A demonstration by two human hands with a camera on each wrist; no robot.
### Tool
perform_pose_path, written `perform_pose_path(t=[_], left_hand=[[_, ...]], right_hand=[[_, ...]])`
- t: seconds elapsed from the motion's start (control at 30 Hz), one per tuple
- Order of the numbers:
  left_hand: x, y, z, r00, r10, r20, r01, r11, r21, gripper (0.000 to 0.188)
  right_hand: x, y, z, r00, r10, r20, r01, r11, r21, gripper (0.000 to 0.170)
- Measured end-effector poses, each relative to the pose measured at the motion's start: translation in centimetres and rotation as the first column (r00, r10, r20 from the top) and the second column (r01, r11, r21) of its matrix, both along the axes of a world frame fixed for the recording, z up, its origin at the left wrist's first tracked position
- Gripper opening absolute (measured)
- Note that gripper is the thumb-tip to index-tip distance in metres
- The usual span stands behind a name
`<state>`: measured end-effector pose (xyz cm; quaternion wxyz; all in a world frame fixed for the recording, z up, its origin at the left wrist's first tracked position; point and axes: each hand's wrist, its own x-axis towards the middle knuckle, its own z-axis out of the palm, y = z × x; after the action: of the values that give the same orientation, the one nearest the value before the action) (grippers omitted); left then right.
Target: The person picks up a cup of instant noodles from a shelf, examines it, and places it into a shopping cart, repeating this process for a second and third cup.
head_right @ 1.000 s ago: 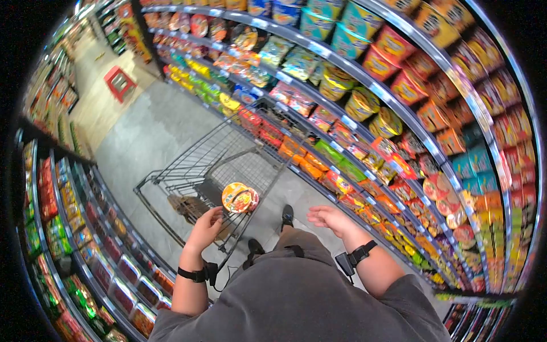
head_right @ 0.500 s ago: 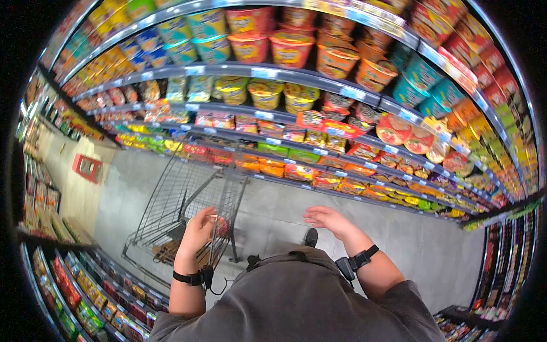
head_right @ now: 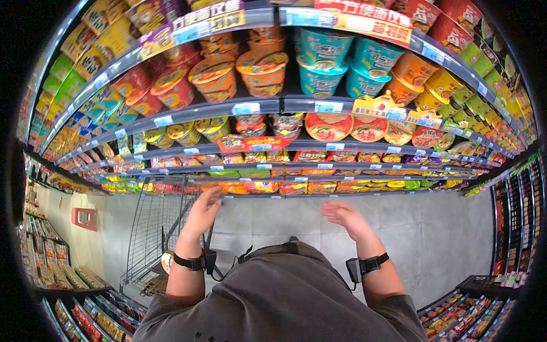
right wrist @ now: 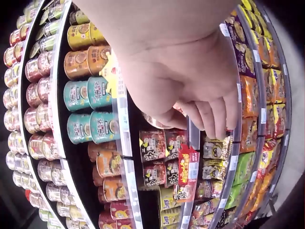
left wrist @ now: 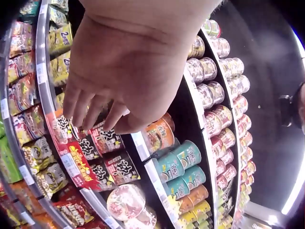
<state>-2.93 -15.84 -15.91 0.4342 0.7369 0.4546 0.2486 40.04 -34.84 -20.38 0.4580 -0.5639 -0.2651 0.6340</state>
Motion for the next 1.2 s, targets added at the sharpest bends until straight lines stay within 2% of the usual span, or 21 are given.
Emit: perform_pose_path(t=[0.13, 0.2, 0.23, 0.3, 0.43, 0.5, 0.53, 0.6, 0.63, 0.73, 0.8, 0.83, 0.93, 0.97, 1.0, 1.07, 1.1, 1.13, 1.2], left_hand=[[4.6, 1.7, 2.3, 0.998, -0.037, -0.043, 0.042, 0.991, 0.124, 0.044], [6.4, 2.3, 3.6, 0.998, -0.021, 0.057, 0.012, 0.989, 0.148, 0.046], [7.2, 2.7, 4.4, 0.999, -0.015, 0.050, 0.007, 0.989, 0.147, 0.046], [8.5, 3.8, 6.1, 0.998, -0.016, 0.053, 0.001, 0.960, 0.279, 0.047], [10.8, 6.5, 10.0, 0.992, -0.050, 0.113, 0.017, 0.959, 0.282, 0.053], [12.0, 8.1, 11.1, 0.990, -0.051, 0.134, 0.010, 0.957, 0.290, 0.054], [12.4, 9.2, 11.2, 0.986, -0.052, 0.157, 0.003, 0.954, 0.300, 0.055], [13.2, 11.3, 11.3, 0.980, -0.083, 0.179, 0.023, 0.948, 0.317, 0.059], [13.8, 12.2, 11.7, 0.986, -0.076, 0.150, 0.023, 0.945, 0.325, 0.061], [15.1, 14.7, 13.2, 0.992, -0.086, 0.091, 0.055, 0.953, 0.298, 0.068], [15.6, 16.8, 12.3, 0.990, -0.139, 0.022, 0.116, 0.898, 0.425, 0.074], [16.0, 17.4, 12.8, 0.985, -0.167, 0.038, 0.148, 0.940, 0.307, 0.077], [17.1, 19.5, 12.3, 0.982, -0.186, 0.030, 0.162, 0.916, 0.367, 0.080], [17.2, 19.2, 12.9, 0.985, -0.163, 0.053, 0.148, 0.965, 0.217, 0.083], [17.1, 19.6, 12.5, 0.985, -0.166, 0.055, 0.151, 0.965, 0.217, 0.083], [17.1, 20.0, 11.4, 0.985, -0.168, -0.034, 0.169, 0.925, 0.339, 0.084], [17.2, 19.7, 12.4, 0.984, -0.180, 0.015, 0.170, 0.951, 0.258, 0.083], [17.1, 19.8, 12.3, 0.984, -0.179, 0.015, 0.170, 0.951, 0.259, 0.083], [16.8, 19.8, 12.1, 0.980, -0.196, -0.021, 0.191, 0.920, 0.343, 0.083]], right_hand=[[2.8, 1.5, 1.8, 1.000, -0.011, -0.012, 0.012, 1.000, 0.014, 0.045], [3.3, 3.2, 3.0, 1.000, 0.029, -0.007, -0.028, 0.991, 0.130, 0.046], [3.2, 4.2, 3.6, 0.999, 0.035, -0.013, -0.033, 0.991, 0.130, 0.046], [2.8, 6.6, 4.8, 0.999, 0.049, 0.008, -0.050, 0.969, 0.244, 0.047], [0.6, 11.7, 8.9, 0.991, 0.098, 0.093, -0.125, 0.924, 0.362, 0.052], [-0.5, 14.2, 10.5, 0.992, 0.102, 0.079, -0.127, 0.882, 0.455, 0.062], [-1.1, 15.5, 11.5, 0.992, 0.099, 0.083, -0.126, 0.883, 0.452, 0.062], [-2.1, 18.1, 13.8, 0.988, 0.067, 0.136, -0.133, 0.812, 0.568, 0.071], [-2.3, 19.4, 15.1, 0.984, 0.074, 0.164, -0.159, 0.787, 0.596, 0.078], [-2.7, 23.0, 16.3, 0.989, 0.011, 0.150, -0.109, 0.739, 0.665, 0.081], [-2.2, 25.2, 16.4, 0.991, 0.045, 0.128, -0.120, 0.729, 0.674, 0.087], [-2.4, 26.1, 16.7, 0.991, 0.025, 0.132, -0.108, 0.736, 0.668, 0.088], [-2.4, 28.5, 16.2, 0.986, -0.002, 0.165, -0.110, 0.736, 0.668, 0.091], [-2.5, 29.1, 16.0, 0.986, -0.007, 0.167, -0.107, 0.742, 0.661, 0.091], [-2.5, 29.5, 15.9, 0.985, -0.013, 0.171, -0.104, 0.748, 0.656, 0.092], [-2.4, 29.8, 15.2, 0.985, 0.018, 0.169, -0.125, 0.747, 0.653, 0.092], [-2.5, 29.8, 15.1, 0.984, 0.016, 0.175, -0.129, 0.742, 0.658, 0.092], [-2.6, 29.8, 15.1, 0.984, 0.014, 0.179, -0.132, 0.736, 0.664, 0.092], [-2.6, 29.7, 15.2, 0.980, 0.015, 0.197, -0.145, 0.734, 0.663, 0.093]])
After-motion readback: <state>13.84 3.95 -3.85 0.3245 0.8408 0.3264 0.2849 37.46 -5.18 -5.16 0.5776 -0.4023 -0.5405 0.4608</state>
